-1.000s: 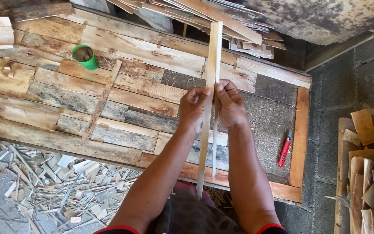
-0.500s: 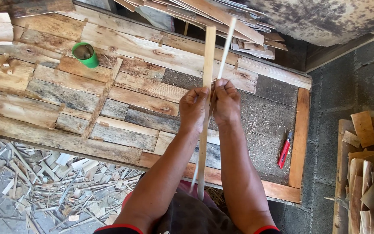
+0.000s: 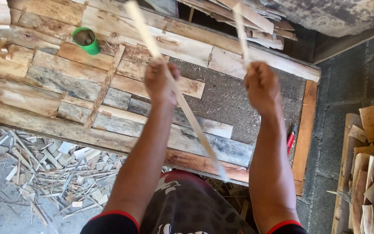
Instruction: Installing and trimming wood strips onto a panel for decorative cladding.
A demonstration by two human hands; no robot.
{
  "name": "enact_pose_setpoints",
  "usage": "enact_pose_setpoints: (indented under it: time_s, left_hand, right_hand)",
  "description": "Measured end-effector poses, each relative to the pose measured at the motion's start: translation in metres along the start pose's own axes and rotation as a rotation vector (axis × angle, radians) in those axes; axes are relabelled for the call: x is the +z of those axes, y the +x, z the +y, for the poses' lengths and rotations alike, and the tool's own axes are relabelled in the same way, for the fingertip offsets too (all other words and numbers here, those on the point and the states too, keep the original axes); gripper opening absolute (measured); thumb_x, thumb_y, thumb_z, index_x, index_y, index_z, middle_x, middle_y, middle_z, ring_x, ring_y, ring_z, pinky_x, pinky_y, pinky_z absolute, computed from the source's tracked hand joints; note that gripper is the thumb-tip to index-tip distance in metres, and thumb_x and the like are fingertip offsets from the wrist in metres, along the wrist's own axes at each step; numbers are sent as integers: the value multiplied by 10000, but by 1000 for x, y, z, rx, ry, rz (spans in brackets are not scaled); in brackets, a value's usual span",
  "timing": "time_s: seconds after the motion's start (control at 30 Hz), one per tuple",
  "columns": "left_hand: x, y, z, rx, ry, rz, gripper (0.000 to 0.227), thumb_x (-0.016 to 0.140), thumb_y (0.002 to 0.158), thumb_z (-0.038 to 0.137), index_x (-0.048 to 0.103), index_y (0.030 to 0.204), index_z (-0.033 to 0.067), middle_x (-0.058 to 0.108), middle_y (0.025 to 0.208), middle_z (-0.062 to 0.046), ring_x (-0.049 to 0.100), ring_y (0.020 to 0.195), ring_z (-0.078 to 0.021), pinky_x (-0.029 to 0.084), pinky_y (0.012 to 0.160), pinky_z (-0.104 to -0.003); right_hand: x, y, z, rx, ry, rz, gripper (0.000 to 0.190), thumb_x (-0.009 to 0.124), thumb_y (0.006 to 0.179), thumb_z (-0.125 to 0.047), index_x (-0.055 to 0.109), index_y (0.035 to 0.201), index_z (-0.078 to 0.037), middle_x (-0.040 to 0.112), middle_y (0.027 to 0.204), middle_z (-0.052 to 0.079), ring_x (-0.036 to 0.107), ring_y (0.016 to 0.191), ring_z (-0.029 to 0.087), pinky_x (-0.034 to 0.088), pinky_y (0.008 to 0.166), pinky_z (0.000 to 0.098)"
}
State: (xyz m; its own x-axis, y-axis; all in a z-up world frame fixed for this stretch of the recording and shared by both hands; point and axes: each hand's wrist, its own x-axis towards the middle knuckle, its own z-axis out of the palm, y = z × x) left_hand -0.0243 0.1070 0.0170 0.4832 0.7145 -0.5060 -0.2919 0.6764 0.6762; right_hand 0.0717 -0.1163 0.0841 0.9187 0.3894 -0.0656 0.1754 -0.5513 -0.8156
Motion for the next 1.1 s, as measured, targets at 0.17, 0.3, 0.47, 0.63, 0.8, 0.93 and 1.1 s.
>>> enact_pose_setpoints:
  time_s: [0.17,0.3,0.47,0.63,0.8,0.93,1.1]
  left_hand:
    - [-39,51,37,120,-210,155,167,557,1033,188,558,1047,21,654,710,-103,553,501,-125,471,389,-262]
    - [-75,67,52,108,-218,322,225,526,1048,232,564,1039,10,640,748,-95,520,536,-112,467,422,-254]
    - [-140,90,45,72,-224,416,208,533,1046,213,566,1036,8,623,774,-90,507,554,-112,467,438,-256]
    - [-193,84,38,74,-208,477,268,511,1054,221,621,1105,-17,650,836,-123,581,609,-137,551,505,-278]
    - [-229,73,45,22,-134,506,312,471,1058,247,570,1154,-33,706,998,-190,778,851,-273,659,811,-393]
    - [-268,83,36,12,-212,325,281,442,1071,245,488,1180,-10,667,1028,-176,728,886,-279,672,888,-479]
    - [-258,48,26,-80,-123,434,234,479,1065,161,618,1077,-27,698,983,-180,738,870,-254,623,927,-452]
  right_hand:
    - [29,-62,53,-57,-178,-255,156,629,1020,-197,697,972,-65,596,626,26,458,430,81,354,330,268]
    - [52,-110,46,-145,-336,-258,331,852,809,-282,765,1043,-64,698,626,64,533,437,138,378,347,337]
    - [79,-144,109,-491,-501,-96,233,746,937,-227,767,1127,-93,776,853,57,691,642,116,568,497,284]
    - [87,-161,150,-476,-655,-132,191,713,981,-260,771,1077,-106,784,867,58,688,644,128,572,507,286]
    - [66,-151,210,-253,-821,-201,189,598,1087,-193,786,1099,-171,791,919,65,670,586,115,536,415,290]
    - [33,-132,207,-399,-675,-148,223,672,1001,-309,735,1111,-127,767,987,124,690,698,140,572,502,277]
    - [39,-102,200,-242,-950,-275,317,497,1066,-9,690,1293,-116,729,1023,132,664,697,177,579,515,307]
